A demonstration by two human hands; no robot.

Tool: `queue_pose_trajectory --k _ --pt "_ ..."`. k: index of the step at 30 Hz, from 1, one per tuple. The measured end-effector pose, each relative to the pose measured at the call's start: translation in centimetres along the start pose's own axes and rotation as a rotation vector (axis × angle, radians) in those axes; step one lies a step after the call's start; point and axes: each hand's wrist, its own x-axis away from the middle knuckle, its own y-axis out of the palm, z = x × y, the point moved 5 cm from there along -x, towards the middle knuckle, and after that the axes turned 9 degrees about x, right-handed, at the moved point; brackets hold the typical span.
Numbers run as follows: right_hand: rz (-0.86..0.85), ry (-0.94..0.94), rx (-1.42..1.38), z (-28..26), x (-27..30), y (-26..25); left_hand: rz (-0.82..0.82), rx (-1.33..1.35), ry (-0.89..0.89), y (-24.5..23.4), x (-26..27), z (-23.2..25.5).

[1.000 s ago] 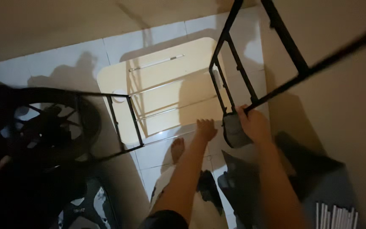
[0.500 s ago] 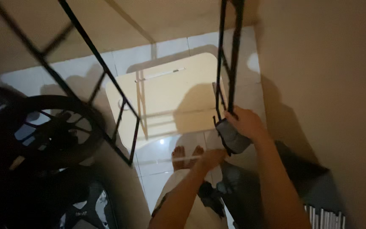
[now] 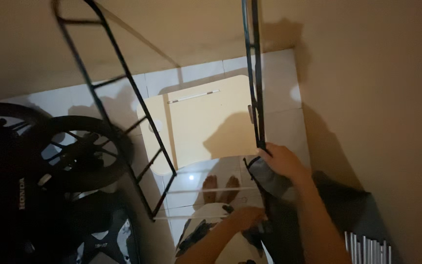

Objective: The person wipes black metal ladder frames with a cloth and then inserts several long silver rods into the frame slots. The person handles the frames and rods by hand, placing the rods into the frame while standing in a tiled room.

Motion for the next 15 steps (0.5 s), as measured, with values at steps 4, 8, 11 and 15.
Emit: queue_pose_trajectory --k 4,8,11,15 --pt "-0.067 0.051 -0.064 1.4 -2.0 3.4 -0.021 0.037 0.038 0.8 1.4 -0.5" --pt "-0.04 -0.006 -0.189 3.8 -2.9 4.3 -0.02 0.084 0.03 -0.5 1.9 -0.4" --pt "-0.101 0.119 -0.09 7.2 0.7 4.6 0.075 0.005 -0.006 -3.9 0.9 0.6" --pt "-0.349 0.186 0.043 7.5 7.2 8.7 0.111 -0.048 -0.054 -7.9 -0.4 3.4"
